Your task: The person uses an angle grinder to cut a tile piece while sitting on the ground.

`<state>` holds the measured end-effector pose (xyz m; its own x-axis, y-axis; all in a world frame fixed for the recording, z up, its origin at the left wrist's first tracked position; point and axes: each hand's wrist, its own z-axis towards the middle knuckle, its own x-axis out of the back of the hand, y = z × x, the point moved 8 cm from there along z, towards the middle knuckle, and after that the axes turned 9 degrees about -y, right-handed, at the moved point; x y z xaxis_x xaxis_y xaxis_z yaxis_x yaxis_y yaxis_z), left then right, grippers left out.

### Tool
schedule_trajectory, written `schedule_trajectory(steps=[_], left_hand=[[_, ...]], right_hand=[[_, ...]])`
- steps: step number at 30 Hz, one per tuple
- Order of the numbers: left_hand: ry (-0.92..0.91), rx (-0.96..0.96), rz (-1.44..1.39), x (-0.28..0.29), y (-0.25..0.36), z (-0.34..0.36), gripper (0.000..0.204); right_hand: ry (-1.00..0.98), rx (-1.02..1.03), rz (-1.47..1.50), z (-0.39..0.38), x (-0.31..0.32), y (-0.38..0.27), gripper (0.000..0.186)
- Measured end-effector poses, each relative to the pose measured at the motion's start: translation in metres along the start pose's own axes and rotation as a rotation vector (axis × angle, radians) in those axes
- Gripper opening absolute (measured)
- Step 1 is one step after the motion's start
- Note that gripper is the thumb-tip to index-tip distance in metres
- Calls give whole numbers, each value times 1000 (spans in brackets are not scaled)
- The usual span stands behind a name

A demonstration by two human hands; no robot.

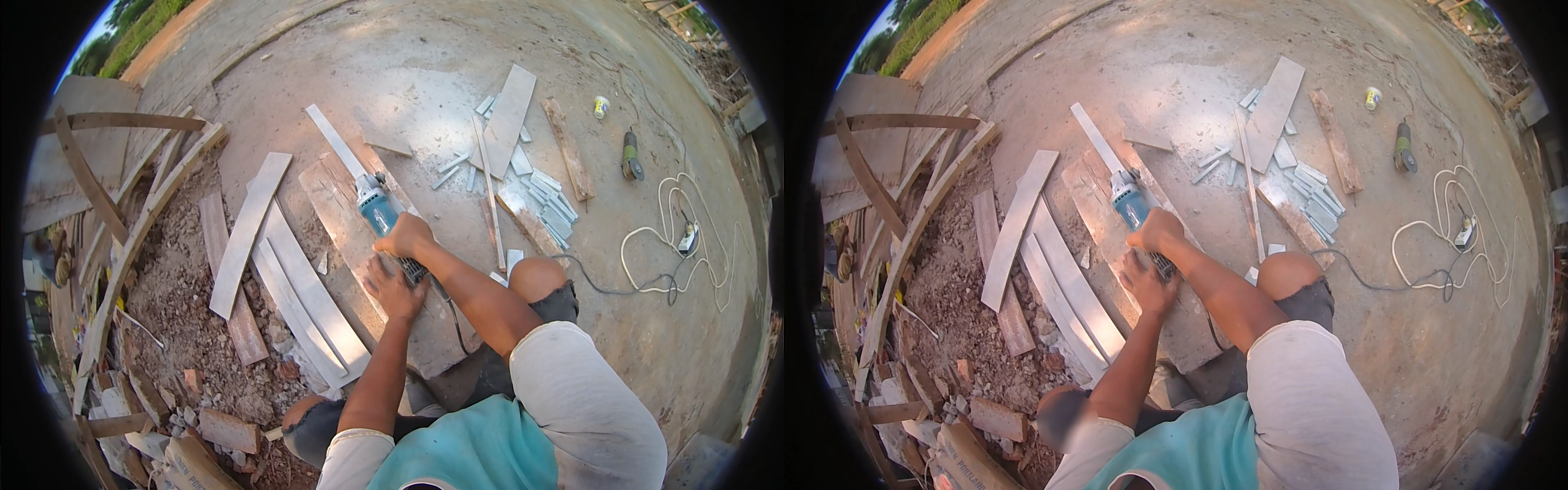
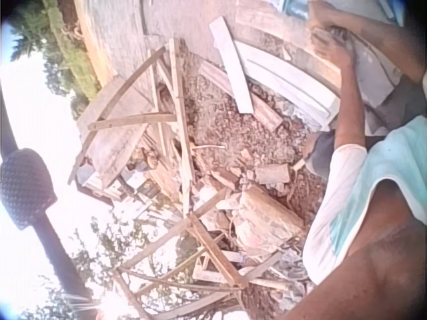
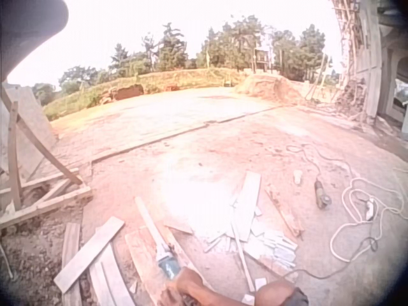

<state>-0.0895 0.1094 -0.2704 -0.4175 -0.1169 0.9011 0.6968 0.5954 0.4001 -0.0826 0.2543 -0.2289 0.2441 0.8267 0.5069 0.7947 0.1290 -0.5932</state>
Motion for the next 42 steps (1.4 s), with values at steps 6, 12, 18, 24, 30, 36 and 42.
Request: schedule_trajectory(steps=[6,12,18,24,30,36,42], left_hand=[[1,0,-8,2,1,-1,72],[7,-3,-26,3,2,-1,71],[-20,6,-20,3,3,-1,70],[-26,5,-20,4,4,-2,74],[-34,8,3,2,3,-1,77],[-52,10,25,0,3,-1,78],[-81,4,54,-2,4,-1,79]], right_hand=[[-14,-8,0,0,0,0,63],[-25,10,8,0,-2,2,65],[-15,32,13,-1,-1,2,70],[-34,24,13,-4,-1,4,72],[-47,17,-10,-6,0,4,74],[-64,11,-18,-10,3,3,75],[-93,-16,4,-15,6,3,72]])
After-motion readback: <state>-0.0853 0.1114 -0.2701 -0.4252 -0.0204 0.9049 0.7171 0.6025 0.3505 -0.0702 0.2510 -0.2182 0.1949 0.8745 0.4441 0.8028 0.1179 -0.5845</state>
